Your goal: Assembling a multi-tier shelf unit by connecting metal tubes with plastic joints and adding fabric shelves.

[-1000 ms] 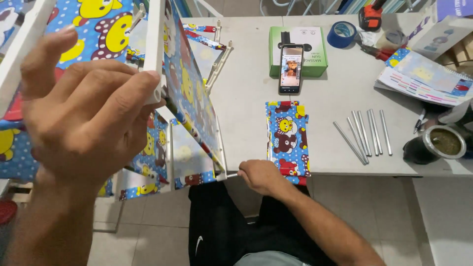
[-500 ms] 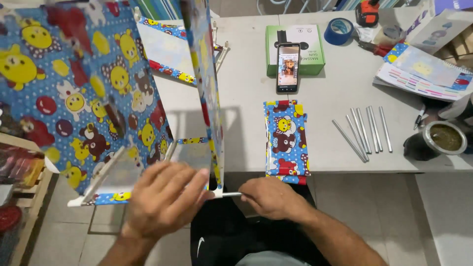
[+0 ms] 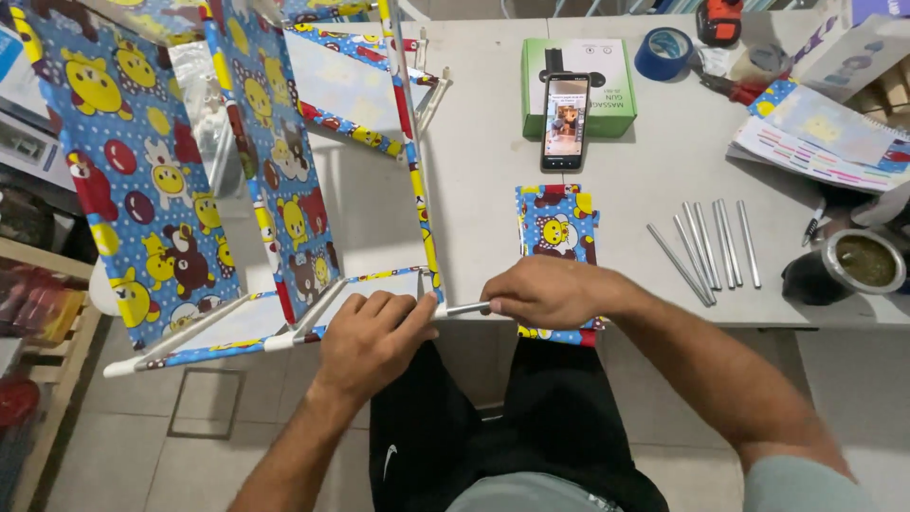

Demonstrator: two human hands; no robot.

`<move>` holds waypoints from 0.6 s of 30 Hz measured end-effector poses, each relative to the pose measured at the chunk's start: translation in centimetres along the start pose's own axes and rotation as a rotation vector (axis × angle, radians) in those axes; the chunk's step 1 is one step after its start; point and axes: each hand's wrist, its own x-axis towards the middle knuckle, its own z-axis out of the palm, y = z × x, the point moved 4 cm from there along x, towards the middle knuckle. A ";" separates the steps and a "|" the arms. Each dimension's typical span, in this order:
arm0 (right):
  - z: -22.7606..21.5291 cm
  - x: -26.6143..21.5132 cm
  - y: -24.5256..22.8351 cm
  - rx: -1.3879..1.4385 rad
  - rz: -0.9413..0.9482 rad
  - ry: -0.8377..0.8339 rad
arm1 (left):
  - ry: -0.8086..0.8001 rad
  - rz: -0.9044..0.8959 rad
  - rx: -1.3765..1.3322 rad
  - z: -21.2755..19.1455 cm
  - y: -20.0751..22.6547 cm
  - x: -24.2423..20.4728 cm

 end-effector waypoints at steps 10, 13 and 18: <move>0.0 -0.3 0.3 -0.371 0.156 0.168 | 0.075 -0.060 0.006 0.5 -1.2 1.2; 0.2 -1.3 -0.4 -0.453 0.155 0.242 | 0.110 -0.060 0.009 1.1 -1.4 1.2; 1.6 -2.2 1.7 -0.888 -0.138 0.708 | 0.120 -0.044 0.055 0.3 -0.8 3.3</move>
